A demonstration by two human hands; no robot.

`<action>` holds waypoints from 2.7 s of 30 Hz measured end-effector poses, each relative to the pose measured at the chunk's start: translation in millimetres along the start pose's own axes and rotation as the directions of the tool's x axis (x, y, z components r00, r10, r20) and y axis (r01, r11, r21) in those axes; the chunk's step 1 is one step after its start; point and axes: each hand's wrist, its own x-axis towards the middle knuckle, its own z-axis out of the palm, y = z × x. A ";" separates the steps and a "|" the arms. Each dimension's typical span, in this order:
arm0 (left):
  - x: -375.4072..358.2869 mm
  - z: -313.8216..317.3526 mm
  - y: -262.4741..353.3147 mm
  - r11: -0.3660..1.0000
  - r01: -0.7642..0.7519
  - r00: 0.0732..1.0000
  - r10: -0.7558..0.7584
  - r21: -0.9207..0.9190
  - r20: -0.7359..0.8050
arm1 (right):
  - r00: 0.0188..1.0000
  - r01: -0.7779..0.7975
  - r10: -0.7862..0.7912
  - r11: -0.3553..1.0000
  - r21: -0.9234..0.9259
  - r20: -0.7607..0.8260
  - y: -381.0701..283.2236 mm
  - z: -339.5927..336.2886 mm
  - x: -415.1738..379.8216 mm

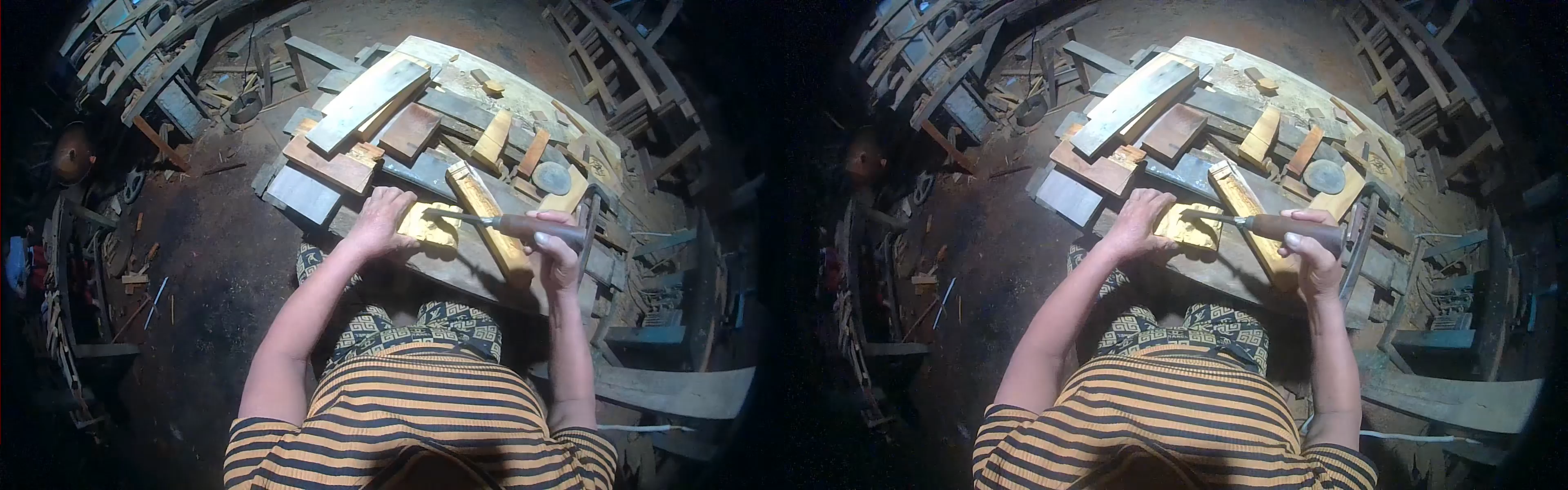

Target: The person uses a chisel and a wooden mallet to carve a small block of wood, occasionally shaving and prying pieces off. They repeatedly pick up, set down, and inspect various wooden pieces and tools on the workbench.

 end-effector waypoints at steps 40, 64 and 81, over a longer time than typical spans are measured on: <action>3.1 7.0 0.7 0.999 0.040 0.999 -0.041 -0.002 -0.032 | 0.986 0.123 -0.104 0.982 -0.146 0.131 10.7 -0.9 -1.7; 20.4 4.9 5.1 0.989 0.151 0.986 -0.151 0.000 0.070 | 0.973 0.214 -0.211 0.977 0.022 -0.097 -6.5 -5.7 -46.1; 31.0 23.7 8.7 0.973 0.207 0.972 -0.192 0.104 -0.132 | 0.801 0.597 -0.440 0.647 -0.475 0.406 -27.8 37.7 -49.6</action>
